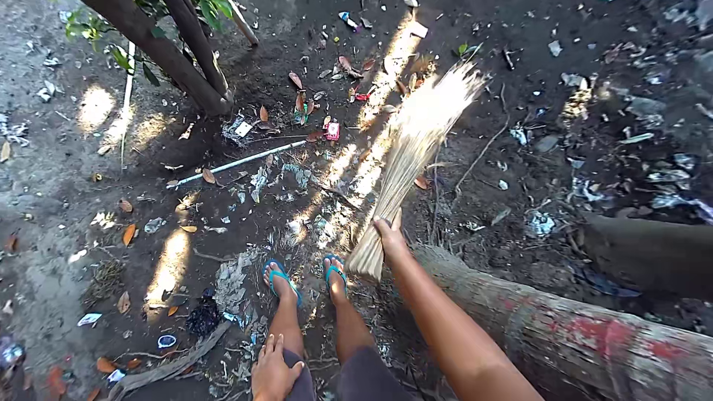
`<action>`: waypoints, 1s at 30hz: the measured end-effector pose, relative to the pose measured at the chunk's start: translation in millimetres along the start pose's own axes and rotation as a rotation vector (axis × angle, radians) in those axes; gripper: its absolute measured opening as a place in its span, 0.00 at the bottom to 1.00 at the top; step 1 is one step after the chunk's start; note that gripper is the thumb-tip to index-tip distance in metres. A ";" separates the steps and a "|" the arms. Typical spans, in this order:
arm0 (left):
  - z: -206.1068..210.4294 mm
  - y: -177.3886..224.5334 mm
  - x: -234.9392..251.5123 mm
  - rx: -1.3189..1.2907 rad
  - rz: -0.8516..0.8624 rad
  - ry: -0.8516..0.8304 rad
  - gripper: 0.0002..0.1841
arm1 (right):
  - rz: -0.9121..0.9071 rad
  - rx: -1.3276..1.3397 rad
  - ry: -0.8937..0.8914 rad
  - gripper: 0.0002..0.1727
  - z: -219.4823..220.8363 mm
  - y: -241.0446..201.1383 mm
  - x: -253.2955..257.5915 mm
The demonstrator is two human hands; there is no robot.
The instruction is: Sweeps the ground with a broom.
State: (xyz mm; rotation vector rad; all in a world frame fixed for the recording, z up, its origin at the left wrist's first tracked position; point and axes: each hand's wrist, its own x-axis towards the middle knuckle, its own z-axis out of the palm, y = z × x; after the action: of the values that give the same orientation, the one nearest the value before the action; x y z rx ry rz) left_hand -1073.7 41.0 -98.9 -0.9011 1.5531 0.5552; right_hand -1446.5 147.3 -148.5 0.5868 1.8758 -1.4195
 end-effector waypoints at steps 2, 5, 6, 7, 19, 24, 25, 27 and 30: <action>-2.3 6.2 -1.3 0.001 -0.007 -0.003 0.52 | 0.150 -0.031 -0.134 0.52 -33.5 -11.2 -63.9; -13.3 18.9 -5.6 0.014 -0.013 -0.002 0.52 | 0.442 -0.037 -0.372 0.43 -73.0 -20.1 -139.0; -16.0 23.5 -8.1 0.020 -0.012 -0.001 0.52 | 0.529 -0.050 -0.434 0.42 -82.3 -17.3 -152.6; -19.6 28.5 -9.8 0.020 -0.011 -0.001 0.52 | 0.596 -0.053 -0.472 0.42 -90.0 -12.9 -157.5; -13.3 32.7 -2.9 0.036 -0.024 0.031 0.53 | 0.142 0.224 0.324 0.51 -115.7 48.2 -69.2; -5.7 33.9 -3.9 0.005 -0.022 0.031 0.53 | 0.228 0.396 0.283 0.22 -101.3 25.1 -60.5; -4.3 33.0 -5.1 0.002 -0.025 0.021 0.53 | 0.231 0.336 0.214 0.18 -89.1 11.3 -40.3; 0.8 30.9 -7.3 -0.023 -0.021 0.020 0.53 | 0.255 0.106 0.081 0.21 -66.0 -15.0 6.5; 11.0 25.4 -8.5 -0.060 -0.018 0.028 0.53 | 0.231 -0.220 -0.015 0.33 -56.2 -35.7 72.2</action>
State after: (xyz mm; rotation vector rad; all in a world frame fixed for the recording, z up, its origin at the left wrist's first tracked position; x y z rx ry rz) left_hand -1087.3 66.5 -96.2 -0.9711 1.5594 0.5816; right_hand -1533.5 186.2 -171.9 0.6569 1.8545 -1.0510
